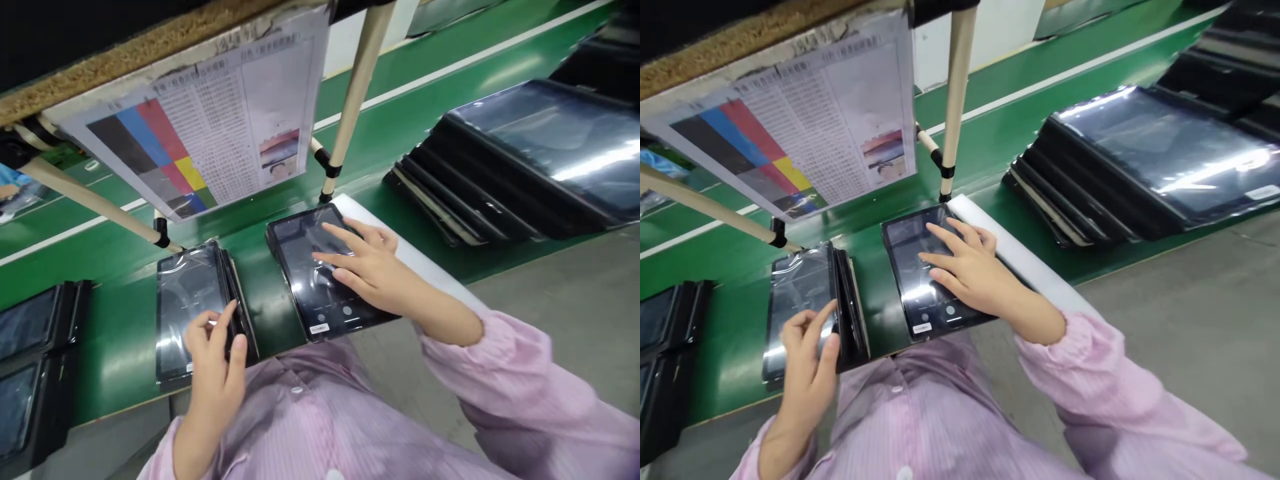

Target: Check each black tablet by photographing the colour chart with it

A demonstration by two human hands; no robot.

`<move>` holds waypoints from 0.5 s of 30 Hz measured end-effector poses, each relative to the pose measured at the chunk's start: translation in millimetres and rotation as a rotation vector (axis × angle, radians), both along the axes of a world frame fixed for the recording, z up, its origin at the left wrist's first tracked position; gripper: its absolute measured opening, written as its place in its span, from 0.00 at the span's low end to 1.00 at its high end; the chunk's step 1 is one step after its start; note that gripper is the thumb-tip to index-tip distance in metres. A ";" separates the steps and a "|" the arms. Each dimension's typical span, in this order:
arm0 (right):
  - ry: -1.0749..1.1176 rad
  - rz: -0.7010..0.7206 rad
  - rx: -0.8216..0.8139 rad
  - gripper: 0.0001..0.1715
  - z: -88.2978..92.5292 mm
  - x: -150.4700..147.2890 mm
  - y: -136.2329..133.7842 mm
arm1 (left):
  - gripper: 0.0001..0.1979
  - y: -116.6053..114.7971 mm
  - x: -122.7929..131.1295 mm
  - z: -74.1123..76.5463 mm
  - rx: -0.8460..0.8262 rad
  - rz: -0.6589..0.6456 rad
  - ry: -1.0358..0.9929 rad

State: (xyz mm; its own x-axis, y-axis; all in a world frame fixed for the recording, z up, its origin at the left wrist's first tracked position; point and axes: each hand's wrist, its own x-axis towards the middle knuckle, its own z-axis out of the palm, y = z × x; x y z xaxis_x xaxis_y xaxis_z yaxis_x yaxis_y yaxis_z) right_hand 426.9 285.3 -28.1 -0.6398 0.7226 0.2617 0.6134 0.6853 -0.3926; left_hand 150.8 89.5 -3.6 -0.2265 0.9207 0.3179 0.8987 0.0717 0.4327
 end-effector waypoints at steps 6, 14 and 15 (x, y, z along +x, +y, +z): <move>0.171 -0.062 0.109 0.33 -1.3 -4.6 -8.3 | 0.20 -1.0 -59.2 15.3 -0.064 0.276 0.421; 0.216 -0.260 0.064 0.34 -8.9 1.0 -21.5 | 0.22 4.3 -73.7 9.3 -0.252 0.389 0.471; 0.190 -0.292 0.068 0.32 -9.2 1.9 -23.2 | 0.23 3.5 -74.7 8.3 -0.210 0.368 0.470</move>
